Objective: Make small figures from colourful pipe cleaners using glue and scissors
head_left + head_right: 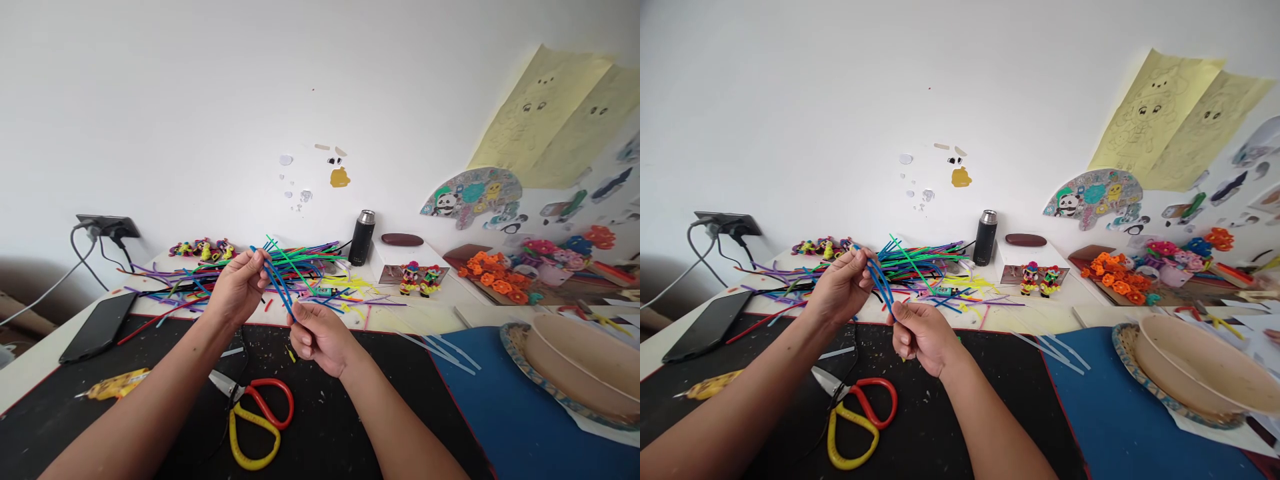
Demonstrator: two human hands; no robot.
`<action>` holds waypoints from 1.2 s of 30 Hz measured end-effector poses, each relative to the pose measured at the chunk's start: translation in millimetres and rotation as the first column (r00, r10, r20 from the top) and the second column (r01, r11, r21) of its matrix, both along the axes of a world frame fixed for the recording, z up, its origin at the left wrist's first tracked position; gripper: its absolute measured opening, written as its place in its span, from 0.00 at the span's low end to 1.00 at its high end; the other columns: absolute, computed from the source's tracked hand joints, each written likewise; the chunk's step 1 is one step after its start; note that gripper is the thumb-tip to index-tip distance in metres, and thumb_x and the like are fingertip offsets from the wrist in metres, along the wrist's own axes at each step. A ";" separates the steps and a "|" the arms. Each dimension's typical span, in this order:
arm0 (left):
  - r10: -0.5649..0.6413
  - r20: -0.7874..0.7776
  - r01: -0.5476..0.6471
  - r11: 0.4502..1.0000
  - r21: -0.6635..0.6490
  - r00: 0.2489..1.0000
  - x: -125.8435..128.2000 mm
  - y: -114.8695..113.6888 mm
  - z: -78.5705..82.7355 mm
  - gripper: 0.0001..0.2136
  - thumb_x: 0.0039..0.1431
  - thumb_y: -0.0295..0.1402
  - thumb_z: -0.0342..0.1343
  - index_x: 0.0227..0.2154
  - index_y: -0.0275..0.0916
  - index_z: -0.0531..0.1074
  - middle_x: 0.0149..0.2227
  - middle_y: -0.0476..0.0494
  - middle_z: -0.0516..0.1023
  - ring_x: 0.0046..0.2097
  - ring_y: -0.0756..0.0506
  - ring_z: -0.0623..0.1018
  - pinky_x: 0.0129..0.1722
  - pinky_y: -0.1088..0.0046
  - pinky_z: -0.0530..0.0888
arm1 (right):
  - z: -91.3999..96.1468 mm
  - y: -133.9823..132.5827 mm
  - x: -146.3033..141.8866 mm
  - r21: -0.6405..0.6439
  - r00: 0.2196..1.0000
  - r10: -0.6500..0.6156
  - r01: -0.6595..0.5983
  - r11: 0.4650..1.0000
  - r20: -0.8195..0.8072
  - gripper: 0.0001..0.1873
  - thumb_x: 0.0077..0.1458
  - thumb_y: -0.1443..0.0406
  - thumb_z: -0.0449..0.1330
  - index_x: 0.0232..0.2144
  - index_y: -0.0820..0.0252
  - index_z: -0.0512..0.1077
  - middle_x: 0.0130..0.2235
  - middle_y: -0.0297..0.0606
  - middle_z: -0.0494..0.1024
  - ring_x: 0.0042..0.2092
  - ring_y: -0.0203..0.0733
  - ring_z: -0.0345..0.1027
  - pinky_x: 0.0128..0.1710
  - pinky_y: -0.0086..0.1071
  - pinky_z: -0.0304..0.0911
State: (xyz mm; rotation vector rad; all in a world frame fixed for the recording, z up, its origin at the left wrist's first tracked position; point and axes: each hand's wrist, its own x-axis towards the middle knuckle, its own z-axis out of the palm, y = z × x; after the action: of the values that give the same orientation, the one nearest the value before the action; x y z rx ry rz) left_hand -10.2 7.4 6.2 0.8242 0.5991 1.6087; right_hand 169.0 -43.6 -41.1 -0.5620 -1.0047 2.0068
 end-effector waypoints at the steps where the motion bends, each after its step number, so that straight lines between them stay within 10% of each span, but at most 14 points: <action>1: 0.001 -0.001 -0.001 1.000 -0.002 1.000 0.1 0.0 0.0 0.21 0.36 0.35 0.83 0.28 0.30 0.80 0.27 0.50 0.76 0.22 0.58 0.71 0.18 0.87 0.68 | -0.3 0.0 -0.1 0.000 1.000 0.000 0.000 1.000 0.001 0.29 0.50 0.44 0.76 0.29 0.61 0.72 0.16 0.21 0.62 0.17 0.28 0.53 0.18 0.27 0.43; 36: -0.023 -0.018 0.023 1.000 -0.012 1.000 -1.8 2.6 -3.4 0.17 0.40 0.33 0.82 0.28 0.31 0.81 0.26 0.49 0.76 0.22 0.57 0.71 0.18 0.85 0.68 | 0.1 -1.3 -1.5 0.045 1.000 -0.001 -0.001 0.999 0.029 0.30 0.52 0.40 0.73 0.28 0.59 0.71 0.16 0.22 0.63 0.16 0.30 0.55 0.18 0.27 0.44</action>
State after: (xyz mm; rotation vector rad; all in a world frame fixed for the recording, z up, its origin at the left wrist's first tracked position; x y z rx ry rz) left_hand -12.0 10.0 2.8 0.8349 0.6095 1.5770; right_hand 167.5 -44.9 -41.0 -0.5679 -1.0643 1.9763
